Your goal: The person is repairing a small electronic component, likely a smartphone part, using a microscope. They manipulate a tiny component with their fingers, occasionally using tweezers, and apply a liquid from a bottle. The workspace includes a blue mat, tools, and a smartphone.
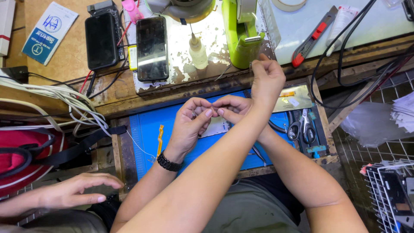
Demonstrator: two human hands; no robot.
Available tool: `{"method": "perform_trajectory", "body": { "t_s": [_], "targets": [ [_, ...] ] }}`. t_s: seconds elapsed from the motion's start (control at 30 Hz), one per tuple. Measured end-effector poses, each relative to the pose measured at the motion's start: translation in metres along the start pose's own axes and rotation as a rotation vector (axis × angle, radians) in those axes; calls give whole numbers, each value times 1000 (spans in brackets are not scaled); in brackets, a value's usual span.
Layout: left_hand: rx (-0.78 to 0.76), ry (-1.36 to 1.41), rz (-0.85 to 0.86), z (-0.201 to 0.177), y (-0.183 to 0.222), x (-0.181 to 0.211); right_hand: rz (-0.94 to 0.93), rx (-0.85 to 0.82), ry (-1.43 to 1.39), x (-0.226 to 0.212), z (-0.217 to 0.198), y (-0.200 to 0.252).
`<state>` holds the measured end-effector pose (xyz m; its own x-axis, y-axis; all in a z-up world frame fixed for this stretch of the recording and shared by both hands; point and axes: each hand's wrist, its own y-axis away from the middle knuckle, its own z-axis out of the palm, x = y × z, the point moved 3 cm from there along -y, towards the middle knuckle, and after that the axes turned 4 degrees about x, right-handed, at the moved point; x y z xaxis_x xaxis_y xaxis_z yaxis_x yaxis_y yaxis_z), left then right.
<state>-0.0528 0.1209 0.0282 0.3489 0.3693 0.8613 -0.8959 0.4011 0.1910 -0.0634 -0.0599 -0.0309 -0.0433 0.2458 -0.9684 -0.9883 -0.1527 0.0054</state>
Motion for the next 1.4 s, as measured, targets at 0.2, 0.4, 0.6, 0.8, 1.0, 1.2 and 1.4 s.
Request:
{"method": "perform_trajectory", "body": {
  "t_s": [0.2,0.4,0.6,0.8,1.0,1.2,1.4],
  "targets": [
    [104,-193,173,-4,0,-1,-184,10,20,0,5,4],
    [148,-400,259,-5,4,-2,-198,-48,-101,2,2,5],
    [114,-440,256,4,7,2,-192,-93,-218,-10,9,11],
    [104,-480,247,3,6,-2,-87,-56,-229,-39,20,16],
    [162,-359,66,0,-7,-22,4,-96,-212,-53,26,18],
    [107,-754,387,6,11,13,-67,-110,-121,-40,18,20],
    [101,-819,445,11,13,21,-78,-137,-61,-44,18,20]
  ]
}}
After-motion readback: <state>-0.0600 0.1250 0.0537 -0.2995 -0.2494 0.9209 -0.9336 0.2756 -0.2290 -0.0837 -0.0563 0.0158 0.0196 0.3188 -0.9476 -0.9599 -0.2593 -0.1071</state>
